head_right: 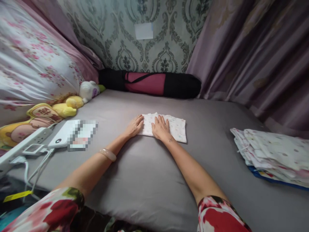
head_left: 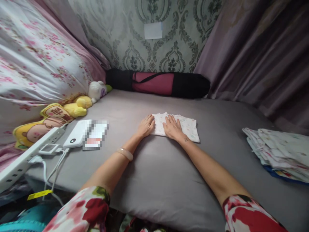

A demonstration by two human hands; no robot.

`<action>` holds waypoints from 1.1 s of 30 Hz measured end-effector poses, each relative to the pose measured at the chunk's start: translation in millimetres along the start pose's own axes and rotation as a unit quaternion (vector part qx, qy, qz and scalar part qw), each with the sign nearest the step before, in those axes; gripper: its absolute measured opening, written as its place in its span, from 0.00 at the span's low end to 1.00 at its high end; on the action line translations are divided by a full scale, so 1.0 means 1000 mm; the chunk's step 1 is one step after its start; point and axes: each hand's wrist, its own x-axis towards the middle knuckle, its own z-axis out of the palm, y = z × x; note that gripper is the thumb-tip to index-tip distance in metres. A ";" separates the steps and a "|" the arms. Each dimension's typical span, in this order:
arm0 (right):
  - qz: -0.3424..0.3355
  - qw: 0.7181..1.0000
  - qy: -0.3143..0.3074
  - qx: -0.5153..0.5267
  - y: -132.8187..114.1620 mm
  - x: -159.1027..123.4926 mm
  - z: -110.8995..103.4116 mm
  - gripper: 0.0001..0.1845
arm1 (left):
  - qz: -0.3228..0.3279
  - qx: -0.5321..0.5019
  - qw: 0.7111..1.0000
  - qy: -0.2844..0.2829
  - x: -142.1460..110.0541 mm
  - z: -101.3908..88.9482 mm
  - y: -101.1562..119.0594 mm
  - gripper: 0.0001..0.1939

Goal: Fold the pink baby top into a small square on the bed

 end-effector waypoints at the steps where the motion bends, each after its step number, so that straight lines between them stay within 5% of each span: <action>1: -0.008 1.000 0.005 0.002 -0.005 0.001 0.001 0.32 | 0.001 -0.003 1.000 0.002 0.000 0.000 0.000 0.24; 15: -0.007 1.000 0.015 0.001 -0.018 0.008 0.013 0.32 | -0.089 -0.147 0.982 0.083 0.003 -0.005 -0.005 0.21; 33: -0.022 0.999 0.027 0.015 -0.045 0.022 0.020 0.33 | -0.095 -0.171 0.977 0.087 0.003 -0.008 -0.004 0.21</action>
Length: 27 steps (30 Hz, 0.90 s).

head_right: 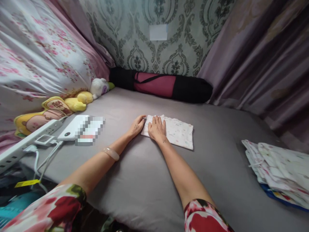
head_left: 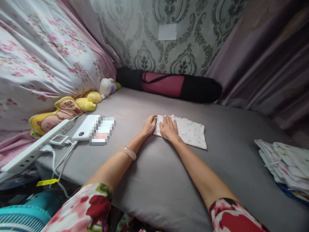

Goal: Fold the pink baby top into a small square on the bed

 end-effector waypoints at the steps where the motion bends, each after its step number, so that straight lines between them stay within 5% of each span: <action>1: 0.000 1.000 0.000 -0.003 0.000 0.000 0.001 0.33 | 0.000 -0.002 1.000 0.000 0.000 0.000 0.000 0.21; 19: -0.041 0.999 -0.019 0.014 -0.031 0.006 -0.003 0.32 | -0.001 -0.074 0.997 0.017 -0.001 -0.003 0.002 0.20; 27: -0.044 0.996 -0.038 0.074 -0.029 0.008 -0.001 0.34 | 0.022 -0.060 0.998 -0.017 -0.002 -0.003 0.002 0.24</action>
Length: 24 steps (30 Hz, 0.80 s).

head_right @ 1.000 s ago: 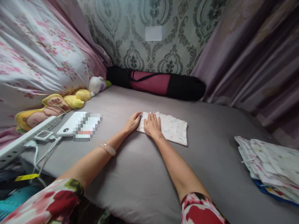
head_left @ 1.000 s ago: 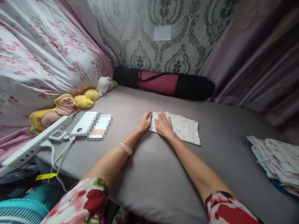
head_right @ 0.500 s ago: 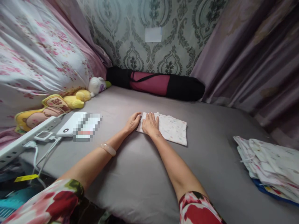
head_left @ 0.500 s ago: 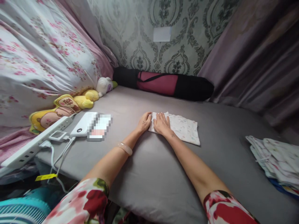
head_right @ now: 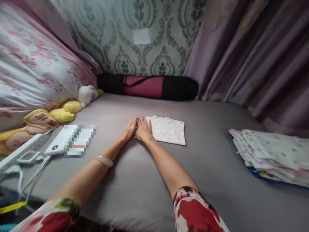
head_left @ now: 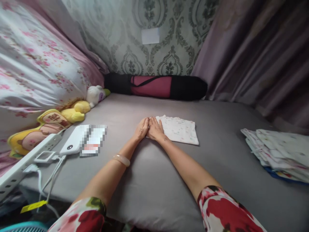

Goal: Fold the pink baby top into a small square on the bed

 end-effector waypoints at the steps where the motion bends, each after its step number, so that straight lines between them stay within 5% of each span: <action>1: -0.005 1.000 -0.006 0.029 0.002 0.001 -0.003 0.33 | 0.003 0.003 1.000 -0.001 0.000 0.000 -0.001 0.25; 6: -0.013 0.991 -0.002 0.134 0.032 -0.006 -0.025 0.30 | 0.040 0.052 0.998 -0.012 0.003 0.001 -0.010 0.26; 14: 0.063 0.997 0.029 0.046 0.115 -0.043 -0.058 0.26 | 0.172 0.274 0.940 -0.105 0.000 0.011 -0.018 0.25; 24: 0.167 0.983 0.076 -0.017 0.180 -0.055 -0.061 0.24 | 0.199 0.370 0.902 -0.104 0.024 0.004 -0.008 0.22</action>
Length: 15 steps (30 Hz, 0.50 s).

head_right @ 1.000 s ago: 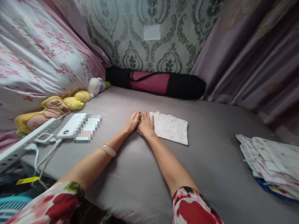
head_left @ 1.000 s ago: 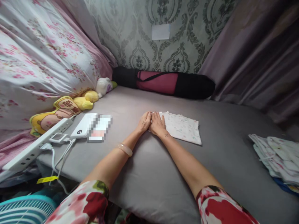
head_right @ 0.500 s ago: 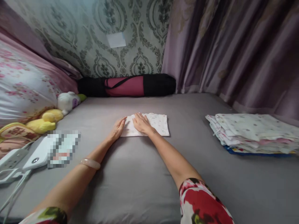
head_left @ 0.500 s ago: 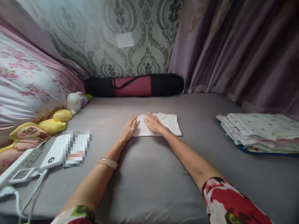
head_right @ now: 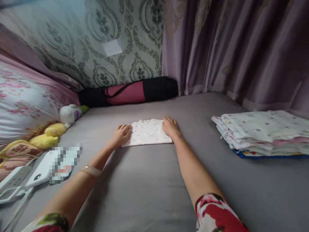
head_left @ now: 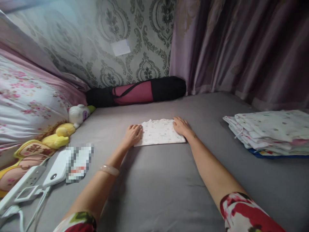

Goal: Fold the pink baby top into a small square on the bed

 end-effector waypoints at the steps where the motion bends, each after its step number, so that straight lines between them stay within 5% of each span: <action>1: 0.003 1.000 0.001 -0.002 0.002 0.001 0.000 0.24 | -0.004 0.012 1.000 -0.009 0.008 -0.003 -0.001 0.21; 8: -0.014 1.000 0.011 -0.016 0.008 0.001 -0.005 0.22 | -0.086 -0.084 0.988 -0.098 0.061 -0.014 -0.010 0.19; 15: -0.015 0.999 0.031 0.022 0.016 0.006 -0.003 0.22 | -0.116 -0.182 0.956 -0.198 0.083 -0.023 -0.014 0.20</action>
